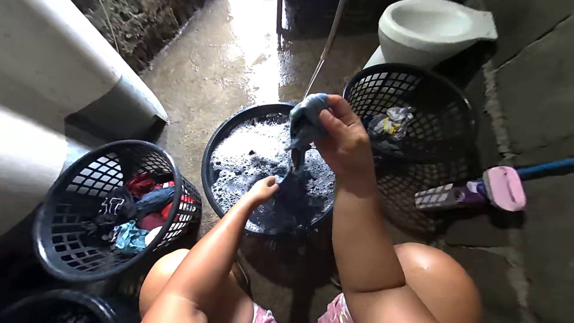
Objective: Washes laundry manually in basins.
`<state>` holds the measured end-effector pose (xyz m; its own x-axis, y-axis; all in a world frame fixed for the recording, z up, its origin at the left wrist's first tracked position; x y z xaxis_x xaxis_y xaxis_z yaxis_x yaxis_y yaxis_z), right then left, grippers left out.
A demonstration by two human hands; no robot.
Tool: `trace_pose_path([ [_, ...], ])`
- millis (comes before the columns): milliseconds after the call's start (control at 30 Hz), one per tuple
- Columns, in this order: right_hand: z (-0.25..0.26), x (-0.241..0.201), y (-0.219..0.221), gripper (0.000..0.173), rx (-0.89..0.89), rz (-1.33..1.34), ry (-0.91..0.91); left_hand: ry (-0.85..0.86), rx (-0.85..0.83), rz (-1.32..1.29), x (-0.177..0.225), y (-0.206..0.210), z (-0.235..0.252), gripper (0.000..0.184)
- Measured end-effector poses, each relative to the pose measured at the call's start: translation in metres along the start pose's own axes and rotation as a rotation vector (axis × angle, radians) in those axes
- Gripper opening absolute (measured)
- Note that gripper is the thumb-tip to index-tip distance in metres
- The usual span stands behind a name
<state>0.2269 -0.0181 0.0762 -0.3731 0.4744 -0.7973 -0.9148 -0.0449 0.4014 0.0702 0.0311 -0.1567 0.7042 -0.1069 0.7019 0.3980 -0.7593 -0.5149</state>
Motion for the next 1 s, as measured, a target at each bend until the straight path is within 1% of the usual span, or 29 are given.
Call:
trace_pose_path([
  [67, -0.001, 0.029, -0.027, 0.026, 0.112, -0.117, 0.083, 0.047, 0.089, -0.165, 0.009, -0.013, -0.003, 0.038],
  [133, -0.008, 0.069, -0.058, 0.029, 0.208, -0.381, 0.247, 0.113, 0.212, -0.359, 0.026, -0.039, -0.013, 0.043],
  [200, -0.018, 0.111, -0.081, 0.036, 0.196, -0.604, 0.413, 0.147, 0.345, -0.542, 0.045, -0.073, -0.027, 0.044],
  [233, -0.025, 0.132, -0.089, 0.041, 0.169, -0.649, 0.488, 0.139, 0.406, -0.609, 0.049, -0.090, -0.034, 0.044],
  [300, -0.041, 0.168, -0.102, 0.047, 0.146, -0.707, 0.646, 0.089, 0.510, -0.642, 0.038, -0.118, -0.041, 0.042],
  [367, -0.061, 0.194, -0.122, 0.043, 0.231, -0.859, 0.797, -0.019, 0.541, -0.561, 0.011, -0.131, -0.039, 0.042],
  [433, -0.088, 0.215, -0.140, 0.032, 0.345, -0.976, 0.975, -0.114, 0.476, -0.428, -0.014, -0.128, -0.034, 0.053],
  [467, -0.103, 0.229, -0.144, 0.028, 0.357, -0.984, 1.091, -0.152, 0.440, -0.365, -0.019, -0.123, -0.035, 0.060],
  [500, -0.116, 0.241, -0.139, 0.030, 0.329, -0.957, 1.207, -0.175, 0.404, -0.304, -0.022, -0.118, -0.037, 0.064],
  [533, -0.124, 0.250, -0.129, 0.034, 0.280, -0.930, 1.288, -0.174, 0.369, -0.251, -0.021, -0.113, -0.039, 0.063],
  [567, -0.127, 0.256, -0.118, 0.038, 0.228, -0.933, 1.327, -0.164, 0.325, -0.203, -0.019, -0.109, -0.040, 0.060],
  [633, -0.120, 0.258, -0.093, 0.045, 0.119, -1.023, 1.318, -0.152, 0.246, -0.106, -0.019, -0.103, -0.040, 0.052],
  [733, -0.103, 0.263, -0.048, 0.058, -0.054, -1.123, 1.188, -0.171, 0.137, 0.104, -0.030, -0.093, -0.038, 0.041],
  [800, -0.106, 0.281, -0.012, 0.066, -0.293, -1.112, 1.134, -0.202, 0.059, 0.246, -0.047, -0.077, -0.036, 0.038],
  [833, -0.114, 0.290, 0.003, 0.071, -0.406, -1.134, 1.133, -0.226, -0.006, 0.310, -0.058, -0.065, -0.033, 0.037],
  [867, -0.122, 0.298, 0.012, 0.074, -0.479, -1.175, 1.163, -0.255, -0.093, 0.378, -0.067, -0.053, -0.032, 0.038],
  [900, -0.129, 0.304, 0.014, 0.070, -0.493, -1.210, 1.179, -0.279, -0.177, 0.440, -0.074, -0.042, -0.033, 0.039],
  [933, -0.133, 0.307, 0.010, 0.059, -0.479, -1.237, 1.182, -0.291, -0.241, 0.485, -0.076, -0.033, -0.034, 0.039],
  [967, -0.135, 0.308, 0.002, 0.047, -0.466, -1.251, 1.189, -0.286, -0.267, 0.505, -0.076, -0.027, -0.035, 0.040],
  [1000, -0.133, 0.306, -0.008, 0.040, -0.457, -1.242, 1.210, -0.277, -0.263, 0.509, -0.072, -0.027, -0.036, 0.041],
])
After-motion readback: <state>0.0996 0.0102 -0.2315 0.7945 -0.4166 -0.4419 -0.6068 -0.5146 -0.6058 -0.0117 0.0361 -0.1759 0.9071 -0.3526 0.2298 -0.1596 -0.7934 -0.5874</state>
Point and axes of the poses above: each hand's wrist, its own z-axis towards the middle knuckle, its own y-axis out of the palm, x = y × z, the point moved 10 cm from there along z, towards the middle knuckle, and after that the axes turned 3 degrees about y, right-handed, at the moved point
